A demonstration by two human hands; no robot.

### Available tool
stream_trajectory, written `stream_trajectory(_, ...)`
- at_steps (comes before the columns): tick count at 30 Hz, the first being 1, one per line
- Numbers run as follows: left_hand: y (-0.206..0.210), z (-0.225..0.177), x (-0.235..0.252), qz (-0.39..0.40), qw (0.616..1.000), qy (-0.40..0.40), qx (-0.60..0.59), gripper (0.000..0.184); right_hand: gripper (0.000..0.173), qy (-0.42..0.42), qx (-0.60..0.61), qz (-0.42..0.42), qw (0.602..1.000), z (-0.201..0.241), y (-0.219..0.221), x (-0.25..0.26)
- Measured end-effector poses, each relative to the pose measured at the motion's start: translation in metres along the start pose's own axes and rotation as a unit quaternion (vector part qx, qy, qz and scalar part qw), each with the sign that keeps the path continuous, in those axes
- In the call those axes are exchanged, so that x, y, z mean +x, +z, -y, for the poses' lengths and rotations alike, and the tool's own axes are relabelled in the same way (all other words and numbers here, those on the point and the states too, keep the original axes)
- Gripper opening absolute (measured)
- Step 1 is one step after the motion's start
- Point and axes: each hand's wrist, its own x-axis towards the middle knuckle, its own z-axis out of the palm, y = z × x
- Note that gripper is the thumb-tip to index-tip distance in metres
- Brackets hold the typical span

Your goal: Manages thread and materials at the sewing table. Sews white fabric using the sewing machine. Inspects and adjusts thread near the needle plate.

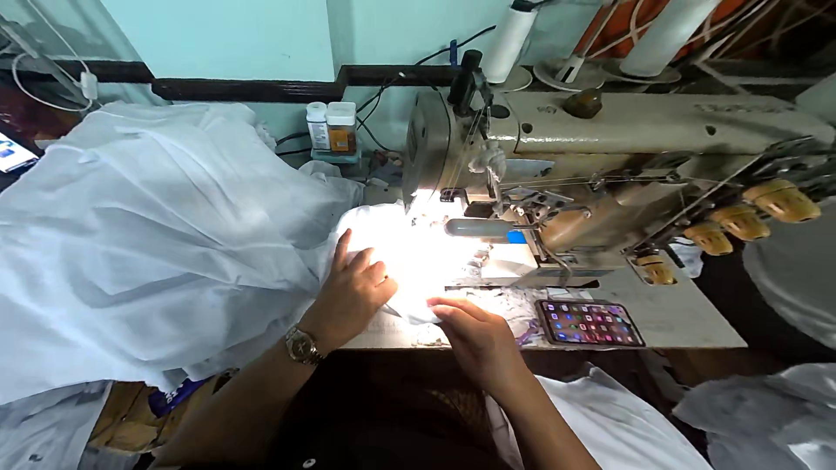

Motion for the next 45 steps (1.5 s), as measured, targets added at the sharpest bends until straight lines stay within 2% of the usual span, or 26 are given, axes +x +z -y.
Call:
stream_trajectory(5, -0.014, -0.006, 0.006, 0.049, 0.998, -0.02, 0.023, 0.013, 0.021, 0.016, -0.017, 0.014, 1.0, -0.004, 0.004, 0.0)
stream_trajectory(12, -0.005, 0.015, 0.039, 0.094, 0.992, -0.067, 0.043, 0.012, 0.021, 0.022, -0.134, 0.012, 0.991, -0.02, 0.007, 0.038)
stream_trajectory(15, 0.0, 0.022, 0.049, 0.088, 0.99, -0.107, 0.032, 0.024, 0.023, 0.031, -0.134, 0.003, 0.99, -0.029, 0.015, 0.045)
stream_trajectory(18, -0.006, 0.018, 0.046, 0.115, 0.983, -0.139, 0.033, 0.043, 0.024, 0.03, -0.156, -0.015, 0.987, -0.031, 0.022, 0.042)
stream_trajectory(21, -0.012, 0.015, 0.036, 0.114, 0.981, -0.156, -0.026, 0.047, 0.025, 0.029, -0.155, -0.047, 0.986, -0.029, 0.031, 0.03)
stream_trajectory(23, -0.006, 0.016, 0.035, 0.104, 0.976, -0.182, -0.055, 0.06, 0.025, 0.037, -0.144, -0.059, 0.987, -0.028, 0.036, 0.023)
stream_trajectory(26, 0.01, 0.019, 0.04, 0.09, 0.97, -0.214, -0.067, 0.046, 0.026, 0.042, -0.14, -0.064, 0.987, -0.03, 0.041, 0.019)
stream_trajectory(30, 0.022, 0.02, 0.048, 0.031, 0.972, -0.225, -0.058, 0.025, 0.027, 0.033, -0.129, -0.083, 0.988, -0.032, 0.043, 0.018)
stream_trajectory(35, 0.03, 0.026, 0.056, -0.034, 0.968, -0.242, -0.058, 0.014, 0.024, 0.042, 0.045, -0.202, 0.977, -0.029, 0.055, 0.001)
stream_trajectory(38, 0.034, 0.027, 0.056, -0.048, 0.966, -0.249, -0.06, 0.013, 0.025, 0.055, 0.088, -0.201, 0.974, -0.032, 0.075, -0.017)
stream_trajectory(41, 0.038, 0.026, 0.055, -0.042, 0.965, -0.251, -0.06, 0.014, 0.032, 0.071, 0.058, -0.165, 0.982, -0.041, 0.095, -0.033)
stream_trajectory(45, 0.042, 0.027, 0.053, -0.071, 0.963, -0.249, -0.078, 0.026, 0.031, 0.077, 0.04, -0.128, 0.988, -0.043, 0.1, -0.033)
